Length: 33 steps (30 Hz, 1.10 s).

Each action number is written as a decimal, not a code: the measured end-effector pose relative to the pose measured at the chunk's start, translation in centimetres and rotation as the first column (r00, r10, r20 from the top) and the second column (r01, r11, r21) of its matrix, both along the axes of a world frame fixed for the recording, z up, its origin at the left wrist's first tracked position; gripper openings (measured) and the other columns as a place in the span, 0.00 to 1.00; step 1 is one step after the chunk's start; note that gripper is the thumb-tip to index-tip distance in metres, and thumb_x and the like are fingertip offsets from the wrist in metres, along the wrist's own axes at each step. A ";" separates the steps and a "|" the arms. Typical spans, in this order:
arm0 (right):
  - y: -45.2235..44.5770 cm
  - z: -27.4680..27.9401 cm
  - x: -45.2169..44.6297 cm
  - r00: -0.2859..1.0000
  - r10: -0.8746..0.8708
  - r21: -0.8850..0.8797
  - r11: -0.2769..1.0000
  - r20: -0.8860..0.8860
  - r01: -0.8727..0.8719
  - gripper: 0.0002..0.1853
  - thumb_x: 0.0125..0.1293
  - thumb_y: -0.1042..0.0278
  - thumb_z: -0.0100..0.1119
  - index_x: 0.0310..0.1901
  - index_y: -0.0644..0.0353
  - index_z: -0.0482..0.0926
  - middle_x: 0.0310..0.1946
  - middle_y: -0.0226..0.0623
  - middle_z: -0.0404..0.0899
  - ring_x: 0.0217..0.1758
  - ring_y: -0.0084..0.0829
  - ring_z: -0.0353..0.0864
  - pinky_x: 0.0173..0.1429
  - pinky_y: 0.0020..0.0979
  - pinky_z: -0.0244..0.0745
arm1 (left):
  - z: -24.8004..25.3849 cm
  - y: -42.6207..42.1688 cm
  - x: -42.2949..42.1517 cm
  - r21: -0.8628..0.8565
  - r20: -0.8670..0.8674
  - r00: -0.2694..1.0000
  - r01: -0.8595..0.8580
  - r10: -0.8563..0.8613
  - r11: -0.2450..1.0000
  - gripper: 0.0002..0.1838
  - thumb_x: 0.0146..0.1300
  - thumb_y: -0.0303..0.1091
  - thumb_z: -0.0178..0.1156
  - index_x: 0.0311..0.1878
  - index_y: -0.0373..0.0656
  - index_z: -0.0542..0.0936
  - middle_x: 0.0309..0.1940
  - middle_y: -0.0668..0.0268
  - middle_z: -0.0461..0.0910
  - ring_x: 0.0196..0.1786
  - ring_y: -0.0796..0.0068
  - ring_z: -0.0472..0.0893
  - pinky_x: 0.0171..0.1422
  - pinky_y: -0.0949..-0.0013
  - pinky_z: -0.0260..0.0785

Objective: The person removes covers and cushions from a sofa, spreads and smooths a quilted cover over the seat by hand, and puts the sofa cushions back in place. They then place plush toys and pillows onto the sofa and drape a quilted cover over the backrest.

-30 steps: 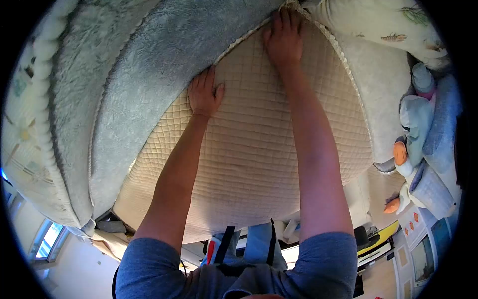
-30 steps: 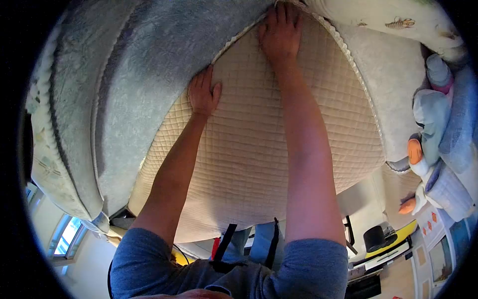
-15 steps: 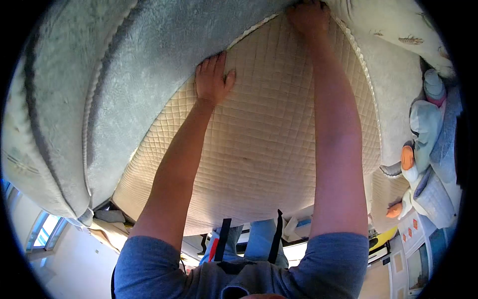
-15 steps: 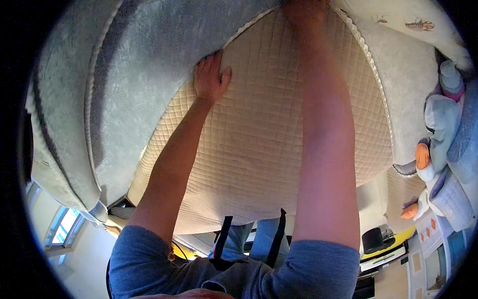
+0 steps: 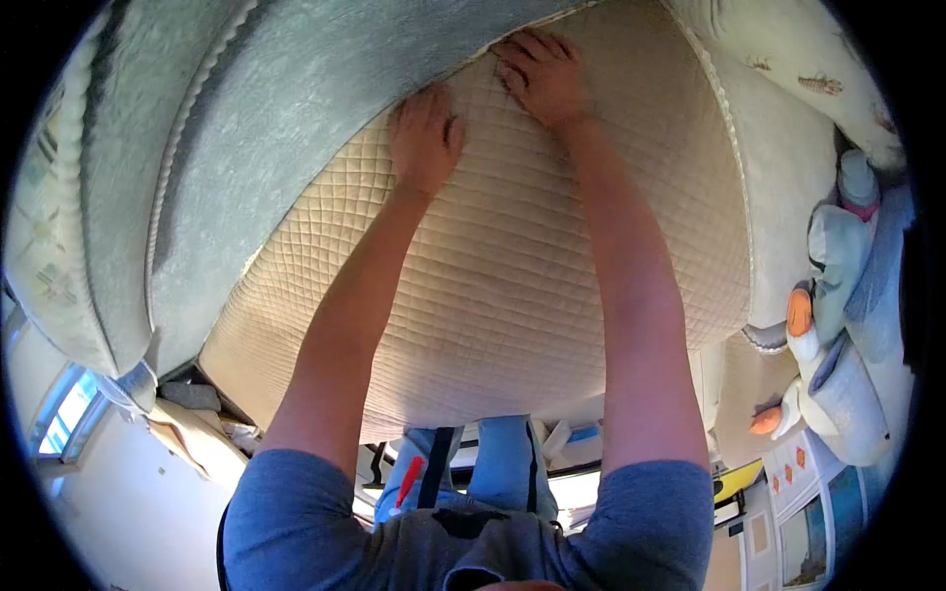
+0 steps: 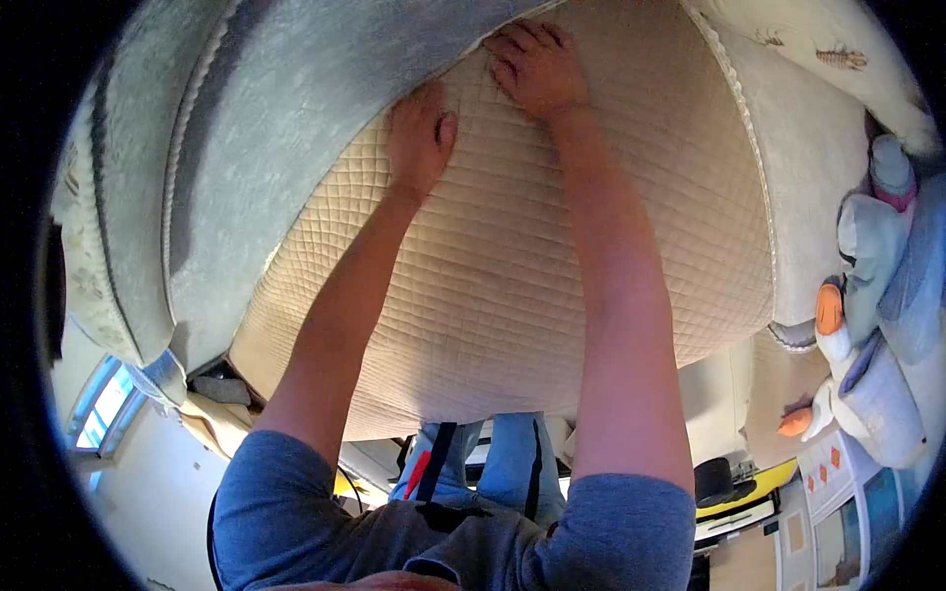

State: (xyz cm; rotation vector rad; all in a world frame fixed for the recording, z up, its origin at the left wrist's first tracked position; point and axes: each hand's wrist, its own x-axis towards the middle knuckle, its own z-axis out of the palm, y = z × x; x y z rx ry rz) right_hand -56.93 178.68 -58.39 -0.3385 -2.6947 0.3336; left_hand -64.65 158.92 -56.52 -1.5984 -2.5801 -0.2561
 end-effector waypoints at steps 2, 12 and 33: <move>-0.1 0.1 0.1 1.000 -0.020 -0.001 1.000 0.023 0.020 0.18 0.59 0.52 0.42 0.50 0.42 0.72 0.50 0.26 0.70 0.58 0.29 0.63 0.62 0.40 0.51 | 0.8 -2.7 0.7 -0.070 0.023 0.972 -0.232 0.234 0.970 0.25 0.60 0.45 0.43 0.58 0.45 0.63 0.58 0.62 0.62 0.60 0.61 0.59 0.64 0.54 0.48; -2.9 4.6 -2.3 0.896 -0.187 0.198 0.974 0.402 0.114 0.17 0.63 0.52 0.38 0.51 0.40 0.70 0.53 0.28 0.65 0.58 0.34 0.62 0.62 0.48 0.50 | -0.2 -4.2 -1.5 0.043 0.087 0.969 -0.235 0.231 0.971 0.22 0.58 0.43 0.46 0.53 0.43 0.69 0.51 0.58 0.70 0.56 0.57 0.66 0.61 0.57 0.54; -24.1 9.6 23.0 0.785 0.004 -0.014 1.000 0.620 0.006 0.27 0.63 0.55 0.38 0.64 0.48 0.50 0.66 0.41 0.40 0.69 0.41 0.37 0.68 0.46 0.34 | 8.9 -27.1 9.6 -0.557 0.504 0.846 0.161 0.177 0.814 0.33 0.58 0.52 0.48 0.65 0.58 0.50 0.67 0.68 0.37 0.69 0.63 0.38 0.66 0.48 0.45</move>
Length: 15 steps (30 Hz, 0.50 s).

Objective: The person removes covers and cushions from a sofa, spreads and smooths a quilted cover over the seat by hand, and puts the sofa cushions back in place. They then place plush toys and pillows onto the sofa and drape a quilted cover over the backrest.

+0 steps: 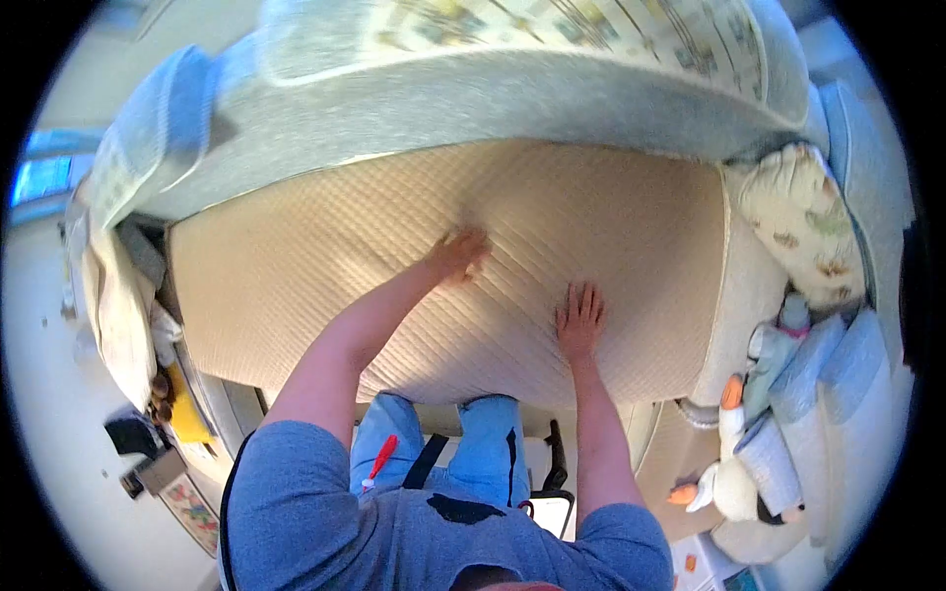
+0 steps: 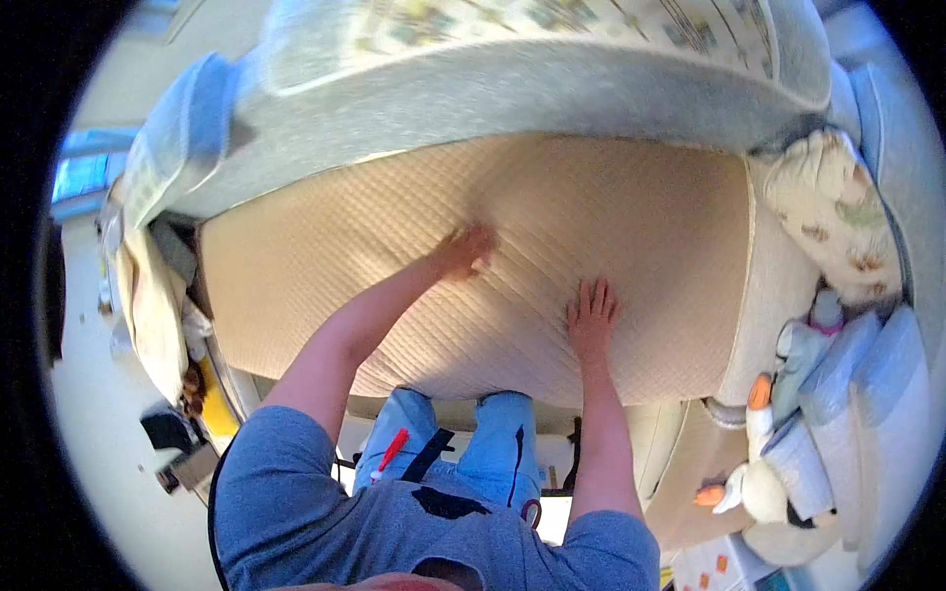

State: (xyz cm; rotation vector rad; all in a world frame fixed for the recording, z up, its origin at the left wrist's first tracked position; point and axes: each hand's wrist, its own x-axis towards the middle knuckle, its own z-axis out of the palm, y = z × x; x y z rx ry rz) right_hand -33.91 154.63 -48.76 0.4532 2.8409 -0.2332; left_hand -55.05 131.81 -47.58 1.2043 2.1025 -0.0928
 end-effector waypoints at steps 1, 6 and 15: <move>-1.2 -0.4 2.2 1.000 -0.007 -0.017 1.000 0.022 0.007 0.29 0.62 0.55 0.41 0.64 0.48 0.50 0.66 0.42 0.41 0.69 0.42 0.38 0.67 0.47 0.35 | 1.2 -2.6 0.9 -0.105 0.064 0.998 0.016 -0.009 0.994 0.34 0.58 0.52 0.48 0.65 0.57 0.50 0.67 0.67 0.37 0.68 0.63 0.43 0.64 0.50 0.48; -6.5 3.9 8.1 0.937 0.067 -0.192 0.981 0.344 0.000 0.31 0.59 0.55 0.46 0.63 0.49 0.50 0.64 0.45 0.46 0.67 0.47 0.43 0.64 0.51 0.44 | 5.1 -15.6 6.4 -0.345 0.267 0.950 -0.063 0.162 0.937 0.31 0.58 0.55 0.45 0.62 0.53 0.58 0.57 0.60 0.64 0.56 0.59 0.68 0.55 0.57 0.62; -12.0 8.1 10.5 0.926 0.098 -0.516 0.849 0.365 0.114 0.22 0.60 0.56 0.46 0.51 0.63 0.69 0.49 0.49 0.70 0.53 0.43 0.69 0.56 0.36 0.63 | 18.3 -29.4 12.1 -0.108 0.131 0.939 -0.306 0.319 0.946 0.26 0.57 0.50 0.47 0.58 0.51 0.64 0.51 0.59 0.71 0.53 0.59 0.69 0.54 0.56 0.62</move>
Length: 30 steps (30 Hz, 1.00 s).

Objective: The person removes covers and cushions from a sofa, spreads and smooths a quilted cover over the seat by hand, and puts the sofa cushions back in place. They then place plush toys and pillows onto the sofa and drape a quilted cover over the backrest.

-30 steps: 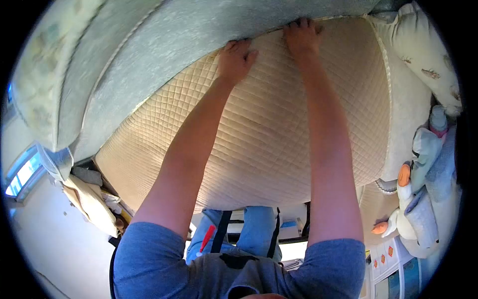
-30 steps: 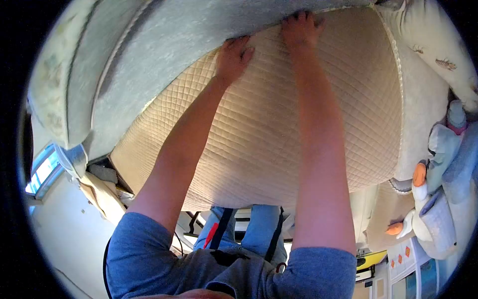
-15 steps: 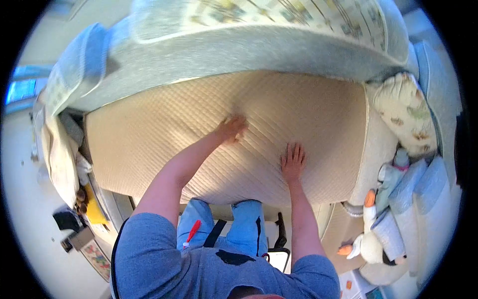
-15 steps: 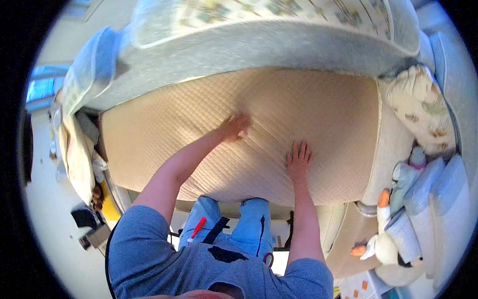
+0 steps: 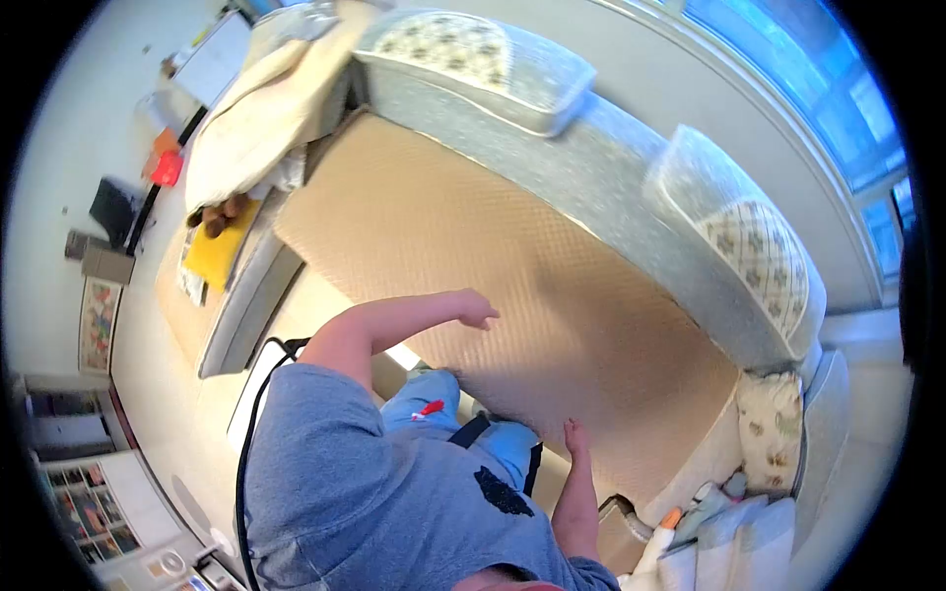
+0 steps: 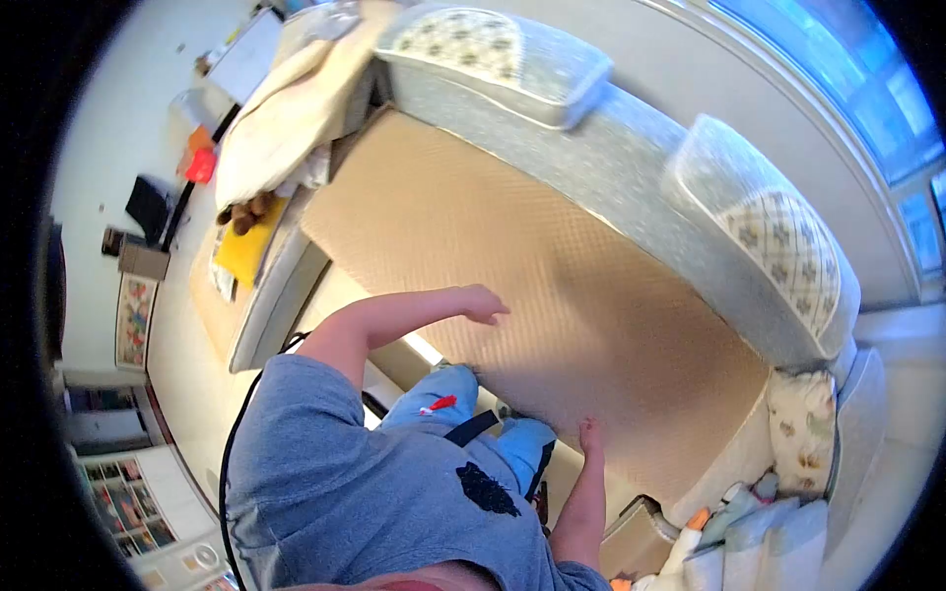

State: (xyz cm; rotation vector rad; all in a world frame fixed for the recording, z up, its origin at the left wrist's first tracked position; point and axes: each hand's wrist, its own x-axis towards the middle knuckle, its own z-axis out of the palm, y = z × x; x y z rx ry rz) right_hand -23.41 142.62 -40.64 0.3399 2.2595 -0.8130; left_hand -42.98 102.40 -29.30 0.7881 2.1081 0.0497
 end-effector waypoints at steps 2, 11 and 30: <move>-4.0 4.5 -1.4 1.000 -0.003 -0.025 1.000 -0.022 0.003 0.22 0.60 0.58 0.46 0.50 0.64 0.70 0.48 0.49 0.71 0.52 0.43 0.70 0.56 0.35 0.64 | 2.9 -4.4 0.3 0.150 -0.136 0.981 -0.114 0.135 0.982 0.26 0.57 0.50 0.47 0.58 0.51 0.64 0.51 0.59 0.70 0.53 0.59 0.69 0.55 0.57 0.62; -16.9 6.1 -3.3 0.932 0.101 -0.080 0.987 -0.347 -0.137 0.18 0.58 0.62 0.48 0.48 0.63 0.72 0.42 0.48 0.75 0.47 0.37 0.74 0.51 0.32 0.67 | 9.3 -26.9 5.1 0.054 -0.144 0.918 -0.365 0.369 0.929 0.28 0.57 0.52 0.48 0.58 0.50 0.65 0.52 0.59 0.69 0.55 0.57 0.68 0.57 0.58 0.60; -21.4 2.0 -8.9 0.914 0.330 -0.041 0.936 -0.236 -0.349 0.18 0.58 0.61 0.50 0.47 0.63 0.73 0.26 0.34 0.76 0.23 0.24 0.71 0.29 0.26 0.68 | 2.5 -44.0 24.6 0.053 -0.107 0.178 -0.981 0.978 0.185 0.29 0.57 0.54 0.46 0.55 0.42 0.69 0.56 0.57 0.65 0.59 0.59 0.63 0.63 0.63 0.54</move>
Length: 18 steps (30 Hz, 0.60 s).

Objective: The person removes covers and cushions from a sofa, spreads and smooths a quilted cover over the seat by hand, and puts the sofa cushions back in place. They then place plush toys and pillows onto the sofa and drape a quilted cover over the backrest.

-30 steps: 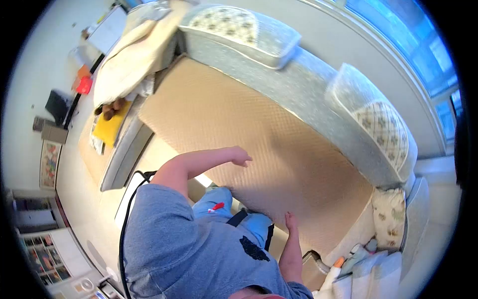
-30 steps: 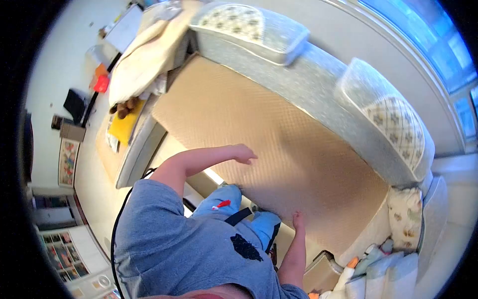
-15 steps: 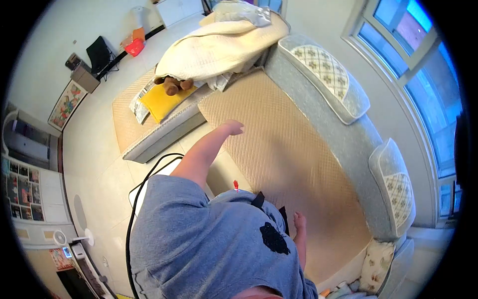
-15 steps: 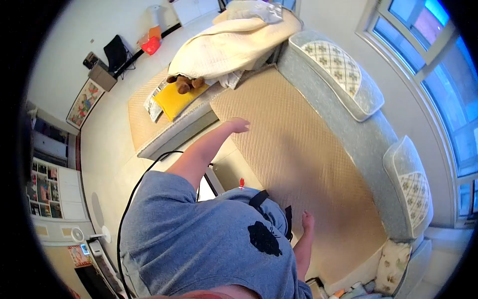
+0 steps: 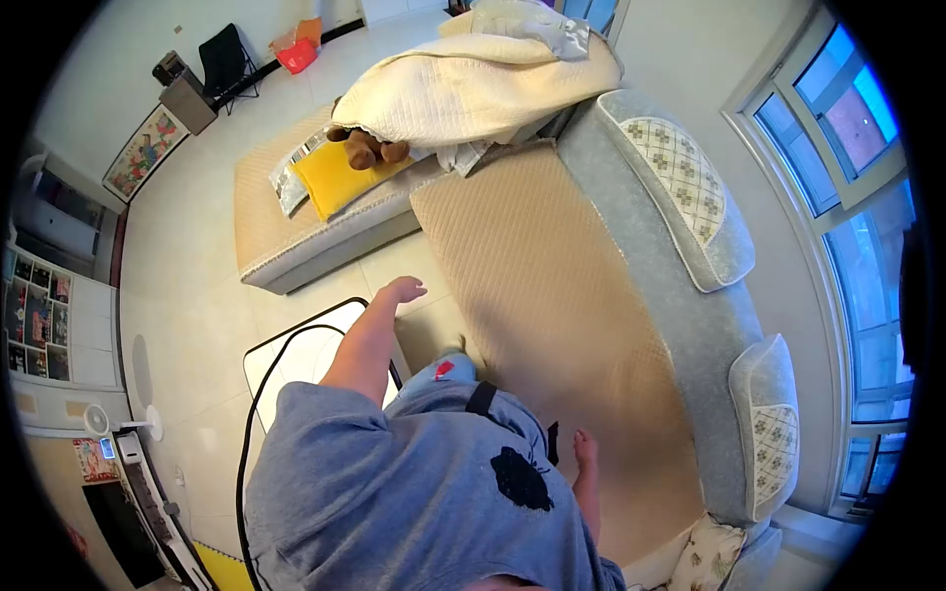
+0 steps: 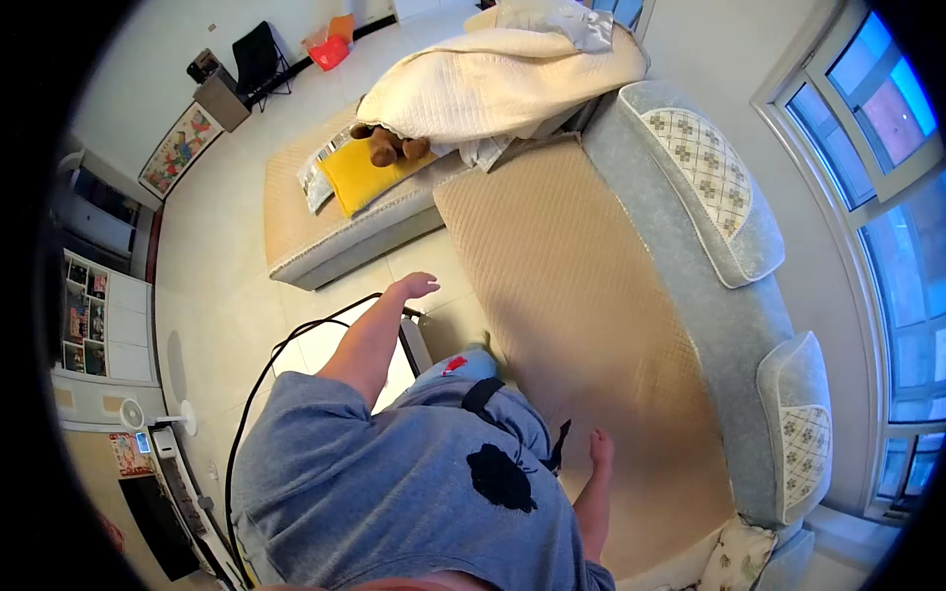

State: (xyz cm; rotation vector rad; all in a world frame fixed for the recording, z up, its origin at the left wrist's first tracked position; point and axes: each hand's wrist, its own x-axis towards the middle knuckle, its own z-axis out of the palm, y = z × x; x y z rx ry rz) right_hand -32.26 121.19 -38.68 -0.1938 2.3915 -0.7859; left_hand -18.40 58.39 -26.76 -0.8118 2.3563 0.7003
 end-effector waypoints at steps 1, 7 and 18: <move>-0.1 -0.6 -0.1 1.000 -0.004 0.013 1.000 0.011 0.004 0.18 0.58 0.61 0.50 0.47 0.63 0.73 0.26 0.34 0.76 0.23 0.24 0.71 0.29 0.26 0.68 | -0.4 -0.5 -0.3 0.026 -0.085 0.995 -0.055 0.057 0.998 0.29 0.57 0.54 0.46 0.55 0.41 0.69 0.56 0.56 0.66 0.59 0.59 0.64 0.63 0.63 0.55; -5.4 -1.9 -1.1 0.996 0.006 0.195 0.981 0.087 -0.023 0.19 0.59 0.60 0.48 0.48 0.62 0.72 0.29 0.37 0.76 0.27 0.25 0.72 0.33 0.29 0.68 | -1.7 -9.1 -5.9 0.059 -0.199 0.977 -0.063 0.073 0.996 0.28 0.56 0.51 0.48 0.54 0.41 0.69 0.52 0.54 0.69 0.56 0.58 0.68 0.60 0.64 0.58; -34.5 4.4 -4.2 0.994 0.105 0.006 0.994 0.039 -0.105 0.18 0.60 0.64 0.49 0.50 0.63 0.70 0.42 0.47 0.75 0.44 0.36 0.74 0.49 0.32 0.67 | -1.2 -27.8 -13.9 -0.004 -0.206 0.978 0.019 -0.019 1.000 0.28 0.55 0.48 0.52 0.54 0.37 0.68 0.49 0.51 0.71 0.52 0.55 0.71 0.55 0.62 0.61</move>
